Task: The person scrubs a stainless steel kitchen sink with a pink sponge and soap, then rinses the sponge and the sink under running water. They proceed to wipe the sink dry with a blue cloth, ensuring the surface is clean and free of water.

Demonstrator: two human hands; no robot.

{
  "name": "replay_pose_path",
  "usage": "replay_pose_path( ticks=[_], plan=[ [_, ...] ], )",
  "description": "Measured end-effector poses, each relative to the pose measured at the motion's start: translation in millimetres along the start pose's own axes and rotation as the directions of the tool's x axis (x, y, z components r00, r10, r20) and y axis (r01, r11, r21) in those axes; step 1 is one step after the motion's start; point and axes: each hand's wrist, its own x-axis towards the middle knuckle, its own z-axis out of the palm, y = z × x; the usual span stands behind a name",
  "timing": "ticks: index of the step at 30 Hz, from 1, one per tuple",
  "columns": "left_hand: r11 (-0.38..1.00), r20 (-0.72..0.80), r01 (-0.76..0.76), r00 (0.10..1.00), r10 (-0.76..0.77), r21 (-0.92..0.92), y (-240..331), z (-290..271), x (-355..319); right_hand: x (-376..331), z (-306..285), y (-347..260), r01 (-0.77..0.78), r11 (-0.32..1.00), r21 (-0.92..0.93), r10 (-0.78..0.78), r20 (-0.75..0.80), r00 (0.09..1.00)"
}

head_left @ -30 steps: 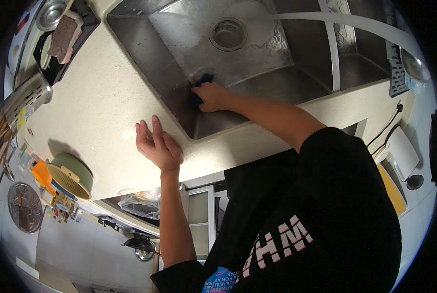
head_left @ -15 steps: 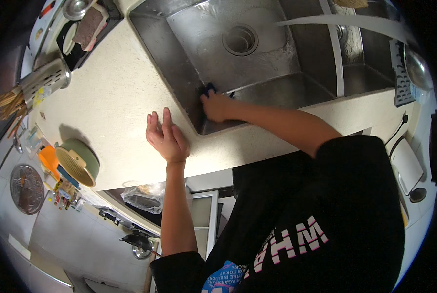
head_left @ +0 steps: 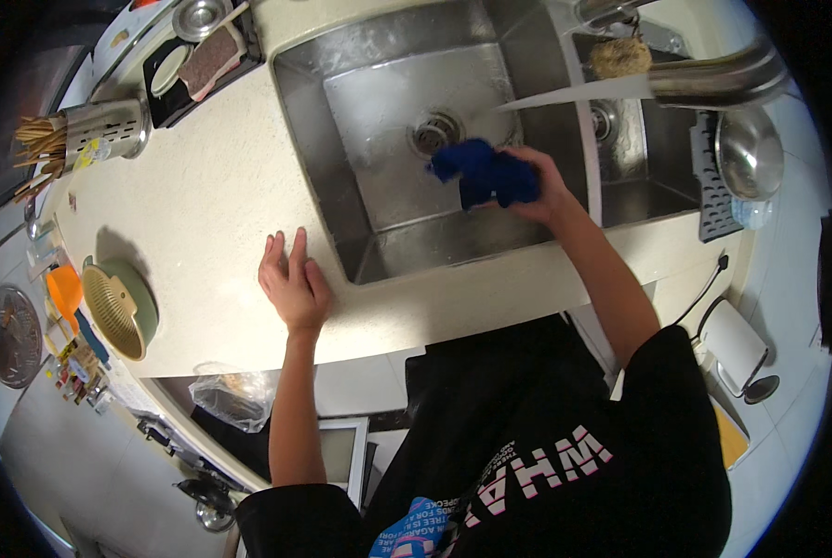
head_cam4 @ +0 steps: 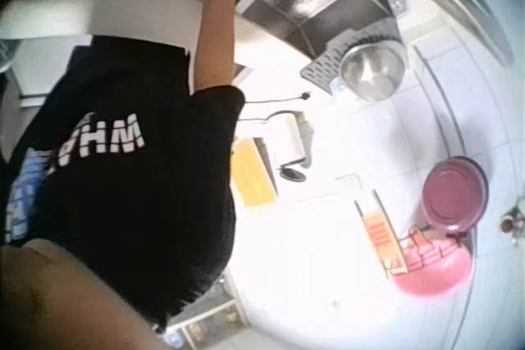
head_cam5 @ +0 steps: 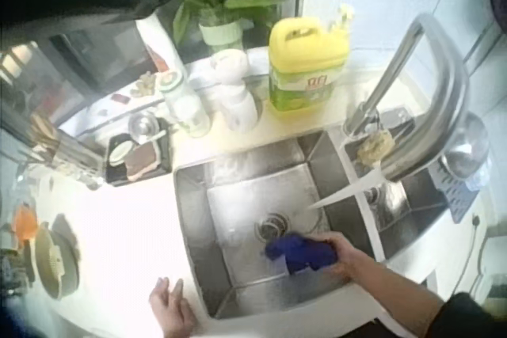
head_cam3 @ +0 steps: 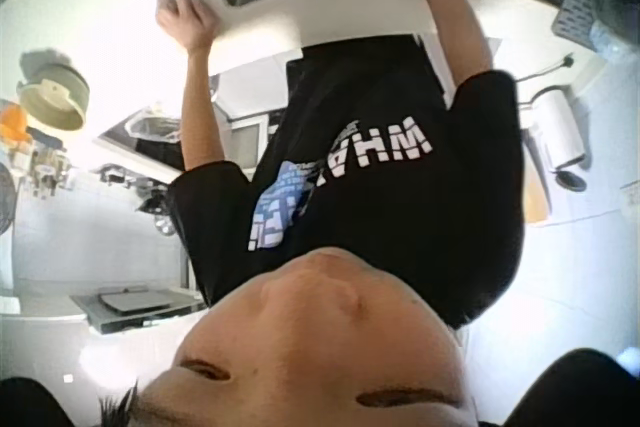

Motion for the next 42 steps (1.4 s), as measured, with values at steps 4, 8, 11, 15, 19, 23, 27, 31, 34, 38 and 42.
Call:
replay_pose_path(
  ticks=[4,8,11,15,19,23,27,31,34,38,42],
  plan=[
    [1.000,-0.016,-0.004,1.000,0.004,0.000,1.3,-1.0,0.4,-17.3,24.1,-28.8,0.236,0.960,0.149,-0.261,0.181,0.948],
    [1.000,-0.026,-0.022,0.999,0.022,0.017,1.3,-0.6,-0.5,-10.5,25.9,-48.5,0.394,0.915,0.082,-0.394,-0.024,0.919],
    [1.000,-0.031,-0.009,0.999,0.009,-0.004,2.6,-0.7,-0.6,8.5,8.3,-63.7,0.489,0.865,-0.109,-0.497,-0.066,0.865],
    [1.000,-0.027,-0.008,1.000,0.008,0.003,0.2,-3.4,-2.1,6.4,25.8,-62.6,0.436,0.800,-0.412,-0.547,-0.205,0.812],
    [1.000,-0.023,-0.008,1.000,0.008,-0.019,3.0,-1.6,-1.6,57.2,-59.1,-63.0,0.065,0.953,0.296,-0.201,0.456,0.867],
    [0.999,-0.044,-0.021,0.999,0.020,-0.025,4.1,-2.8,-0.1,27.6,-4.3,-12.7,0.306,0.826,0.474,-0.369,0.044,0.929],
    [1.000,-0.044,-0.022,0.999,0.021,-0.007,4.1,-2.2,-0.3,47.1,-9.8,17.6,0.322,0.758,0.567,-0.476,0.143,0.868],
    [1.000,-0.052,-0.029,0.998,0.029,0.002,0.0,0.0,-1.3,55.0,25.2,14.0,0.554,0.791,0.259,-0.534,-0.149,0.832],
    [1.000,-0.042,-0.024,0.999,0.025,0.011,-0.4,-1.1,-0.6,65.5,24.2,25.1,0.726,0.685,-0.062,-0.710,-0.279,0.647],
    [1.000,-0.060,-0.026,0.998,0.025,-0.006,0.3,1.5,-1.9,32.1,48.4,1.2,0.497,0.680,0.538,-0.618,0.056,0.784],
    [0.997,-0.030,-0.072,0.997,0.072,-0.006,-2.9,6.3,-0.5,33.5,67.9,7.5,0.422,0.870,0.256,-0.423,-0.055,0.904]
  ],
)
